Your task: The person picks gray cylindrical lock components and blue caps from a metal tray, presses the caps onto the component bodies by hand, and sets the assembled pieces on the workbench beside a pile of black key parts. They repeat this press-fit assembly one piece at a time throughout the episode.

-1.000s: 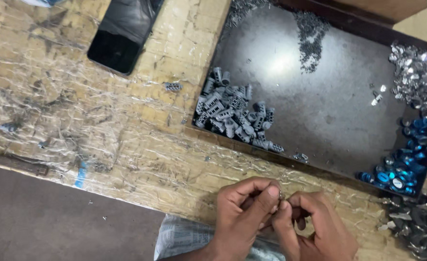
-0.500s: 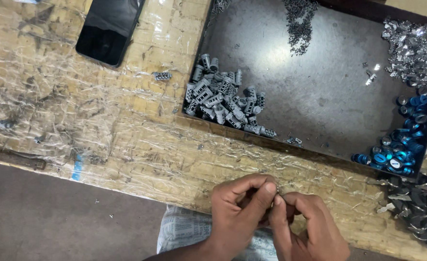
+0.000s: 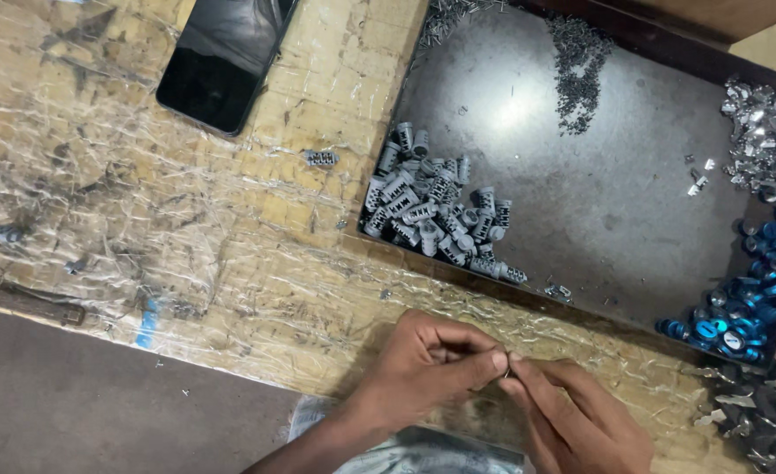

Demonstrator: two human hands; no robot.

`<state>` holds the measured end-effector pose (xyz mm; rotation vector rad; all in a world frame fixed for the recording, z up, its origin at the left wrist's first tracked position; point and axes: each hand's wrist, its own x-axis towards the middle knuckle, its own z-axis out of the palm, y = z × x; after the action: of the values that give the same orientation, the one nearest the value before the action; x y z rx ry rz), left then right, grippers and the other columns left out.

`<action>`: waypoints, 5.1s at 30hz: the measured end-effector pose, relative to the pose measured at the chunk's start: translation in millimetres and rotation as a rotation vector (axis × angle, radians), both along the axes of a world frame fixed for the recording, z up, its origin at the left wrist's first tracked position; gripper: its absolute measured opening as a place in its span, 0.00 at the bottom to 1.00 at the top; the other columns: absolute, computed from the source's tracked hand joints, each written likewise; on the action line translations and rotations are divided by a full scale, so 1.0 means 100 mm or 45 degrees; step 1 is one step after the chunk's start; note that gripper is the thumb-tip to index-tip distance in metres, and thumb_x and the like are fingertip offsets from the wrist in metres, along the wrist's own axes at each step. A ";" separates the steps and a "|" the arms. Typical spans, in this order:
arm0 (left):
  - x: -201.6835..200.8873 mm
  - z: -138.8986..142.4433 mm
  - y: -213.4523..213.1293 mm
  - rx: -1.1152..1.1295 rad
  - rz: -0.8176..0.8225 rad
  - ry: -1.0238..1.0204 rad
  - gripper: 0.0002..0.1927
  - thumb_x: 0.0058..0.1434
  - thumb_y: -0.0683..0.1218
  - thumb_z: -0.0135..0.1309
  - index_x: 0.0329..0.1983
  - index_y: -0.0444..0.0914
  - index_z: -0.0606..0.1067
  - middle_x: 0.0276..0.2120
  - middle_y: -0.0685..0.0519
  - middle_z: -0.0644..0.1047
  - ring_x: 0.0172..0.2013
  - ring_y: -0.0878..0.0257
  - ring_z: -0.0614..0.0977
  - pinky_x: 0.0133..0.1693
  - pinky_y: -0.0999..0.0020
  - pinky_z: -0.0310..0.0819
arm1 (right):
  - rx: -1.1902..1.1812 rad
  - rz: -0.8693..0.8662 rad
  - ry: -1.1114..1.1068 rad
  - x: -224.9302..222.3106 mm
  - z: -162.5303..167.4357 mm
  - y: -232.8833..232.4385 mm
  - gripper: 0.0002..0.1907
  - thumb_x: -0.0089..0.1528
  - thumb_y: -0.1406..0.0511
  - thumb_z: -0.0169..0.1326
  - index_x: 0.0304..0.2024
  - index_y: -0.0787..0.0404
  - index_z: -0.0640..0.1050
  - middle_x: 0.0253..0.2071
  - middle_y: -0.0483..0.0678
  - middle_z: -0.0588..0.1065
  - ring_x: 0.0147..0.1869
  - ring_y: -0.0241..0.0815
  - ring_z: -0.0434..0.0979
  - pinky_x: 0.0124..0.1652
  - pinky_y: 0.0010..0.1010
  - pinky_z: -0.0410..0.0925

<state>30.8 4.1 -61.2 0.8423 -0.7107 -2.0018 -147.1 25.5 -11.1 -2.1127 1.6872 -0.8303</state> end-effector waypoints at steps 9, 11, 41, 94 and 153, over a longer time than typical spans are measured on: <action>0.15 0.18 -0.13 0.203 0.010 0.202 0.07 0.67 0.39 0.60 0.43 0.30 0.82 0.28 0.57 0.79 0.24 0.77 0.71 0.24 0.80 0.60 | 0.183 0.284 -0.053 -0.18 0.01 -0.23 0.18 0.52 0.68 0.67 0.46 0.56 0.83 0.35 0.45 0.82 0.36 0.36 0.85 0.36 0.24 0.75; 0.12 0.18 -0.13 -0.066 0.176 -0.106 0.07 0.67 0.40 0.61 0.44 0.30 0.83 0.30 0.57 0.80 0.27 0.78 0.71 0.27 0.80 0.61 | 0.168 0.274 -0.074 -0.18 -0.02 -0.25 0.17 0.53 0.68 0.68 0.45 0.56 0.83 0.35 0.47 0.82 0.36 0.36 0.85 0.36 0.23 0.75; 0.00 0.09 0.12 -0.145 0.392 -0.404 0.03 0.66 0.37 0.58 0.35 0.32 0.79 0.22 0.62 0.74 0.22 0.79 0.66 0.23 0.79 0.56 | 0.405 0.189 0.010 -0.03 0.27 -1.05 0.19 0.55 0.63 0.66 0.47 0.63 0.83 0.39 0.49 0.84 0.34 0.37 0.82 0.34 0.28 0.72; -0.07 0.82 -0.16 -0.619 -0.387 -0.875 0.10 0.66 0.45 0.58 0.34 0.34 0.82 0.22 0.56 0.78 0.20 0.77 0.74 0.23 0.79 0.65 | 0.188 -0.201 -0.562 -0.27 0.12 0.38 0.16 0.49 0.77 0.67 0.39 0.66 0.82 0.43 0.58 0.81 0.48 0.43 0.85 0.45 0.27 0.78; -0.33 -0.05 0.18 -0.304 0.415 -0.451 0.06 0.57 0.28 0.59 0.37 0.26 0.80 0.31 0.42 0.83 0.35 0.59 0.87 0.38 0.70 0.81 | -0.059 -0.218 0.579 -0.94 0.07 -0.72 0.05 0.61 0.73 0.54 0.39 0.68 0.79 0.36 0.58 0.75 0.38 0.59 0.78 0.35 0.44 0.71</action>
<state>-2.0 22.2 -65.7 1.1023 -0.9248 -1.4622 -240.7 -46.4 -3.7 -2.3423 2.1135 -0.4525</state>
